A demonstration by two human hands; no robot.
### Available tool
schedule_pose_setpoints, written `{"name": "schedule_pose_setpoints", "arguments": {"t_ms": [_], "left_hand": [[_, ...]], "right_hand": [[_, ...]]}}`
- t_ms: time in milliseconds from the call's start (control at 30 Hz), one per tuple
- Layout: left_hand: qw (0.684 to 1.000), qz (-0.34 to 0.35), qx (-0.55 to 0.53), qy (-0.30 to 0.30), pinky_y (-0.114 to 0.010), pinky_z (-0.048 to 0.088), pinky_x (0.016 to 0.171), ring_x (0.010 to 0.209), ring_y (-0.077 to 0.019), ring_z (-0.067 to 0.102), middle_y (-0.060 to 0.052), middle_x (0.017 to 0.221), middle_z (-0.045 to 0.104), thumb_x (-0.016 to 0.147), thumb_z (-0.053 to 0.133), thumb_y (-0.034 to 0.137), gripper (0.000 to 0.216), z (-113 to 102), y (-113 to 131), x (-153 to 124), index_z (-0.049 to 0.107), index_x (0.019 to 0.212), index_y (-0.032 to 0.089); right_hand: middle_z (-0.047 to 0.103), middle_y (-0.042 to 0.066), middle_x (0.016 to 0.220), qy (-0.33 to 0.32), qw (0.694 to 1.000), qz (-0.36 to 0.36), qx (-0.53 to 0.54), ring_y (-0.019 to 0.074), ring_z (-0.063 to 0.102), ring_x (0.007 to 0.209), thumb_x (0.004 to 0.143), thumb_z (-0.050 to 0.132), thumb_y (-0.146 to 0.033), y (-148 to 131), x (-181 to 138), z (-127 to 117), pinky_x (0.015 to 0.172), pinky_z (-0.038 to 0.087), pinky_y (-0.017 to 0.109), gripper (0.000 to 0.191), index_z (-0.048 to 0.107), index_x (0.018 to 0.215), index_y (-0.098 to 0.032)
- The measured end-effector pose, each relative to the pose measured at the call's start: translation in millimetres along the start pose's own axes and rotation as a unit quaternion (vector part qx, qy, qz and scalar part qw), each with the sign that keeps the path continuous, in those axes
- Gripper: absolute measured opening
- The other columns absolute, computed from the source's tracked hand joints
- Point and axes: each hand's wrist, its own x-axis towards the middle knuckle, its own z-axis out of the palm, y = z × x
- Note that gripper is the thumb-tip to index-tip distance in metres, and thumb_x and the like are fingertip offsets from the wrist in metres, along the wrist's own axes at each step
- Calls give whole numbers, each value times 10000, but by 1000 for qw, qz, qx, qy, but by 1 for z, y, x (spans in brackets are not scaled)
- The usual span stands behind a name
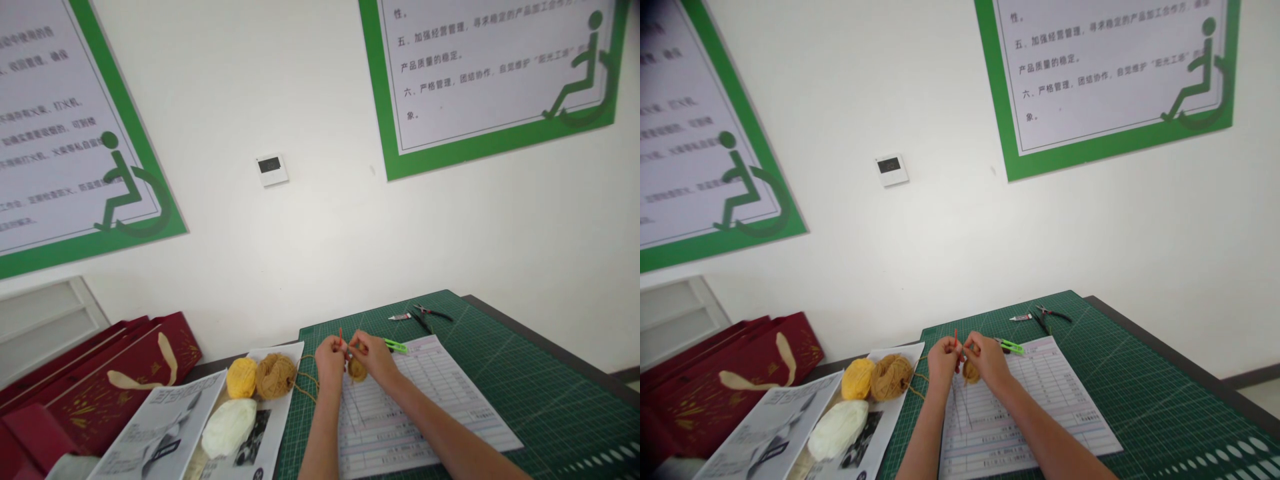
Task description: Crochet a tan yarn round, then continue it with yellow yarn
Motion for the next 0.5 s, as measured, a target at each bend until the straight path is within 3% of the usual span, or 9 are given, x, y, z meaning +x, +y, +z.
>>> {"name": "schedule_pose_setpoints", "arguments": {"t_ms": [500], "left_hand": [[994, -44, -75, -63, -207, 390, 330, 312, -101, 454, 14, 409, 586, 690, 540, 91, 118, 0, -7, 3, 584, 601, 155]], "right_hand": [[348, -87, 465, 61, 994, 51, 82, 104, 343, 446, 752, 576, -297, 11, 6, 5, 485, 240, 223, 136, 564, 670, -189]]}}
